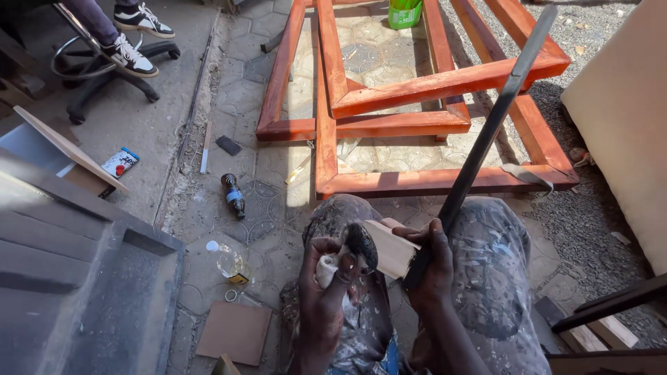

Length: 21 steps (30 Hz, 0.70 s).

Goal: Wiping down wooden furniture components with a cloth and cleaning solution to prepare them for assembly.

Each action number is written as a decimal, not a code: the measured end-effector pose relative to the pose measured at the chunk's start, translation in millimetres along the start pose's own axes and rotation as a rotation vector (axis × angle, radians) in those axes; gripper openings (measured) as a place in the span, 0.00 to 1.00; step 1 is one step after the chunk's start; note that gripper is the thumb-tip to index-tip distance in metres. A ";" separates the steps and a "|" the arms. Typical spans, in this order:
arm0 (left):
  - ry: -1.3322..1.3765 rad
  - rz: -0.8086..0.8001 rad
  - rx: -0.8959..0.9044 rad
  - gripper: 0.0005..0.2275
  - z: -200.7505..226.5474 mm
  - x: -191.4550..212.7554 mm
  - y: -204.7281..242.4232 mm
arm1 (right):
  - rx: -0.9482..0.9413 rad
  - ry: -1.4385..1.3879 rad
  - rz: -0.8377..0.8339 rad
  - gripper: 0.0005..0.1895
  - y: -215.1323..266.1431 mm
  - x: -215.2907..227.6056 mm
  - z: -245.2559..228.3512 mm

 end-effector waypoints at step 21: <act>-1.119 -0.174 -0.281 0.13 11.0 -50.0 -21.1 | 0.011 0.262 0.105 0.28 0.3 -21.3 -11.4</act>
Point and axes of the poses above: each hand's wrist, its own y-axis away from the middle knuckle, its own x-axis out of the back of the hand, z = x × y, the point moved 7 cm from there along -y, towards the middle knuckle, and after that the axes turned 7 degrees about -z, right-handed, at the moved point
